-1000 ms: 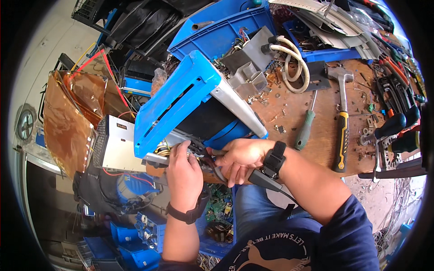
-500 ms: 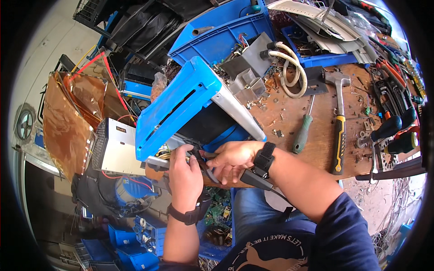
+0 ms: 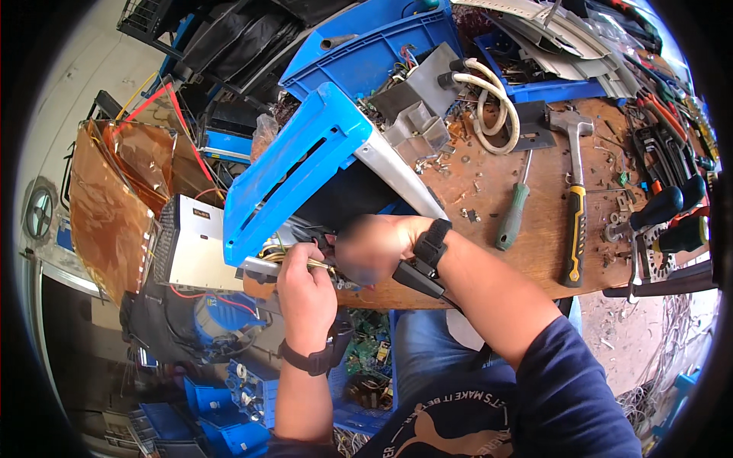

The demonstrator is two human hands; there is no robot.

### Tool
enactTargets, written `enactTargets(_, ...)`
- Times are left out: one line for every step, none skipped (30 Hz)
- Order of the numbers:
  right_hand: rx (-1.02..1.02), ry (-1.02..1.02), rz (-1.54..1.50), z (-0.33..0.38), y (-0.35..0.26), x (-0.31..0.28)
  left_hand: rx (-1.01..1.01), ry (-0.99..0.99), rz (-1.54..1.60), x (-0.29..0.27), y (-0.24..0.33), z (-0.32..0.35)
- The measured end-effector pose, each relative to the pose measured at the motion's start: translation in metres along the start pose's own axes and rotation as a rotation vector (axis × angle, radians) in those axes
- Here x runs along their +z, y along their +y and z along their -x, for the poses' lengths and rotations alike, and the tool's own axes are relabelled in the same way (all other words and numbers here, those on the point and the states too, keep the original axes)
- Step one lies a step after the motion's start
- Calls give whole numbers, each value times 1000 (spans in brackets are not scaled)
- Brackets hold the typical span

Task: The person disassembles a blue and white electronic device on a cluttered workbench. They use a screwdriver to remove screws and pry open the casing, then use pliers to cut wires and remove internal components. The person handles the device and its parts throughout the process.

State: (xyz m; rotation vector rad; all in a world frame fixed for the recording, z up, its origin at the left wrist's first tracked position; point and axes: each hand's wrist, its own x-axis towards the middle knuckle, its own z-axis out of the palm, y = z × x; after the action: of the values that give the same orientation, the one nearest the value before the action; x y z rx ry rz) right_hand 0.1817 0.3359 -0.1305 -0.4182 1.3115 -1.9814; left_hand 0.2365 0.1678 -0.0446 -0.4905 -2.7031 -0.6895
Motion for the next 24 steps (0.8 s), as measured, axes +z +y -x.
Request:
enactTargets(1, -18, -39, -2, 2, 1, 29, 15, -12, -2, 1, 1)
enactTargets(1, -36, -78, -5, 6, 3, 18, 22, -3, -2, 0, 2)
enactTargets(-4, -40, -102, -9, 7, 5, 10, 26, 6, 0, -3, 4)
enactTargets(-21, -19, -133, -11, 11, 10, 1, 31, 15, 0, -4, 6)
enactTargets(-39, 0, -165, -12, 15, 15, 53, 45, -21, -1, -5, 7)
enactTargets(-53, 25, -198, -11, 19, 19, 104, 57, -51, -1, -5, 7)
enactTargets(-56, -7, -235, -12, 23, 18, 155, 69, -82, 0, -5, 8)
enactTargets(-75, 14, -247, -12, 27, 20, 160, 62, -90, 1, -4, 9)
enactTargets(-96, 32, -256, -12, 26, 23, 165, 60, -99, 0, -2, 9)
enactTargets(-116, 50, -264, -11, 26, 26, 171, 57, -109, 0, -1, 10)
enactTargets(-94, 78, -244, -9, 25, 29, 160, 52, -100, 1, -1, 10)
enactTargets(-86, 97, -278, -5, 23, 34, 148, 47, -90, 1, -2, 12)
enactTargets(-78, 115, -313, -3, 22, 39, 137, 43, -80, 1, -2, 13)
enactTargets(-70, 134, -347, -1, 22, 43, 124, 42, -82, 2, -1, 14)
enactTargets(-73, 71, -361, -3, 24, 42, 111, 42, -83, 2, 1, 15)
enactTargets(-76, 47, -406, -4, 27, 41, 97, 42, -84, 2, 2, 16)
enactTargets(-78, 23, -451, -5, 29, 40, 105, 48, -84, 2, 4, 17)
enactTargets(-79, -4, -497, -3, 27, 43, 111, 55, -85, 2, 4, 19)
enactTargets(-73, 4, -481, -1, 25, 45, 116, 61, -87, 2, 4, 20)
enactTargets(-68, 12, -466, 3, 23, 48, 119, 45, -102, 1, 3, 20)
enactTargets(-63, 20, -449, 6, 20, 51, 123, 31, -117, -1, 2, 21)
enactTargets(-60, 23, -463, 7, 18, 53, 127, 17, -132, -2, 1, 21)
enactTargets(-57, 26, -477, 8, 17, 55, 124, 7, -150, -3, 2, 20)
enactTargets(-55, 28, -493, 8, 17, 57, 121, -3, -169, -4, 4, 20)
